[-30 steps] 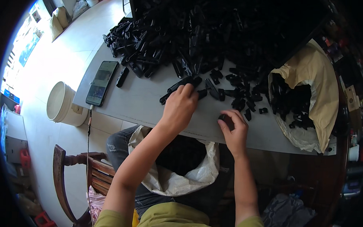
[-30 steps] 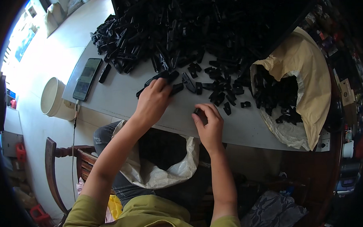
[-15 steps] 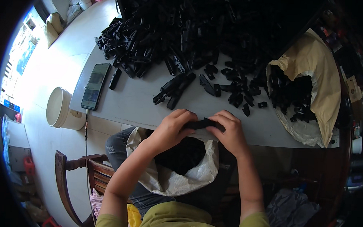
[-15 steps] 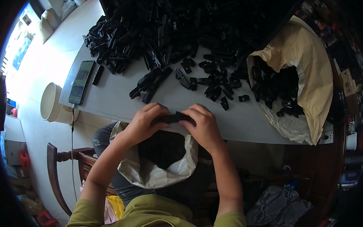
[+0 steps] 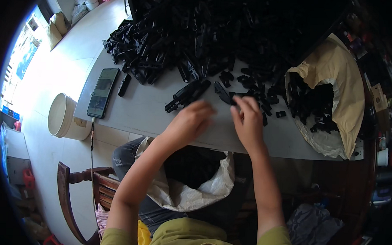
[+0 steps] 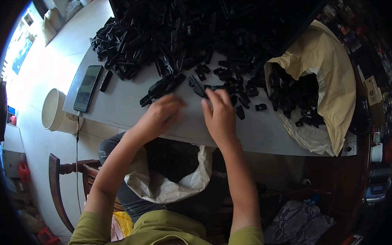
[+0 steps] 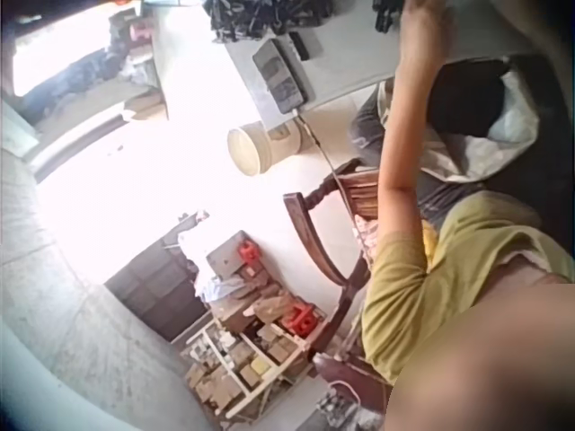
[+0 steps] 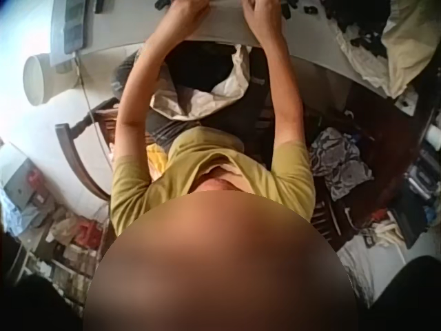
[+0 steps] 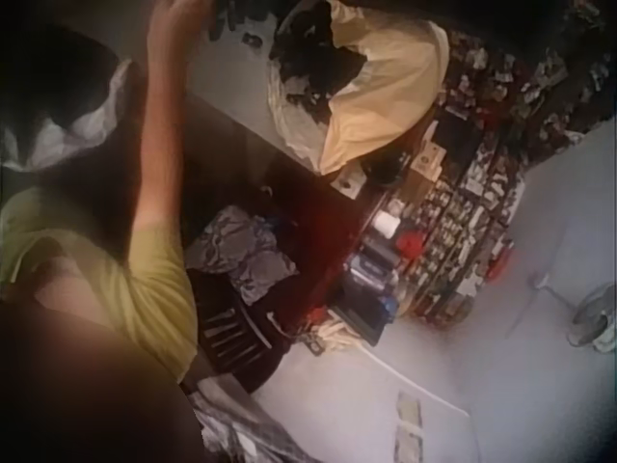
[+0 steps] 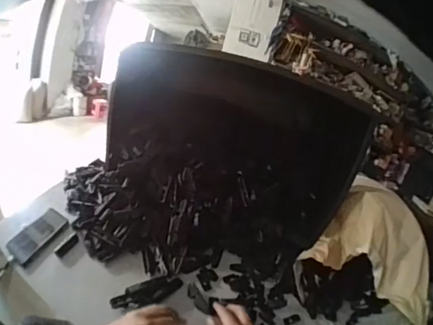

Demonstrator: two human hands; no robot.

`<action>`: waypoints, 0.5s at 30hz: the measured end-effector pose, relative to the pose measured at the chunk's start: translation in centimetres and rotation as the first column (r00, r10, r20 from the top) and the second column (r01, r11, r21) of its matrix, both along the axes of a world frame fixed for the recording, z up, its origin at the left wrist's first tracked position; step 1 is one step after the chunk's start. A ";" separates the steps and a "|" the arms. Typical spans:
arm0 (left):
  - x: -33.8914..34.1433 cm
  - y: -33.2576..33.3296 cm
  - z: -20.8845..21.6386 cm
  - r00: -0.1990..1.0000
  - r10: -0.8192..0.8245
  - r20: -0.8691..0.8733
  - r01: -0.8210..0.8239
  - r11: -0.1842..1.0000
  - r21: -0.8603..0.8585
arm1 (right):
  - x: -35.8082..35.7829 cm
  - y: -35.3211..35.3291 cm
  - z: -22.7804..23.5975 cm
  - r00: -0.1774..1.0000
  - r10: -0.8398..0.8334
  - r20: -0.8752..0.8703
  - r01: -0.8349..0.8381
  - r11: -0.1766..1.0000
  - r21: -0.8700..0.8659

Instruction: Sorting and placing small black plastic components into a bag.

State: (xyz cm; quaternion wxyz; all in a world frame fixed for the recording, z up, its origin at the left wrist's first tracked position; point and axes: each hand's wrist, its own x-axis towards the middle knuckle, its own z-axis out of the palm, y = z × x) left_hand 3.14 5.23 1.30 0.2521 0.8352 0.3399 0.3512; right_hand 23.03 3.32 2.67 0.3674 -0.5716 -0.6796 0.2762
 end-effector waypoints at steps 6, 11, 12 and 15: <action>4.7 4.4 0.4 0.937 0.263 -0.228 -0.111 0.846 0.521 | -0.7 2.2 -2.7 0.840 -0.229 0.493 0.123 0.963 0.239; 3.8 1.4 1.0 0.980 0.195 -0.027 -0.193 0.979 0.065 | 1.5 -0.1 -2.9 0.979 -0.206 0.000 0.205 0.976 0.075; 3.4 0.3 1.3 0.953 0.267 0.145 -0.238 0.952 -0.191 | 1.7 -0.8 -2.4 0.979 -0.206 -0.003 0.206 0.976 0.070; 1.7 -1.9 0.3 0.914 0.264 0.308 -0.135 0.913 -0.384 | 1.6 -2.7 -1.2 0.592 -0.211 -0.778 -0.047 0.954 -0.294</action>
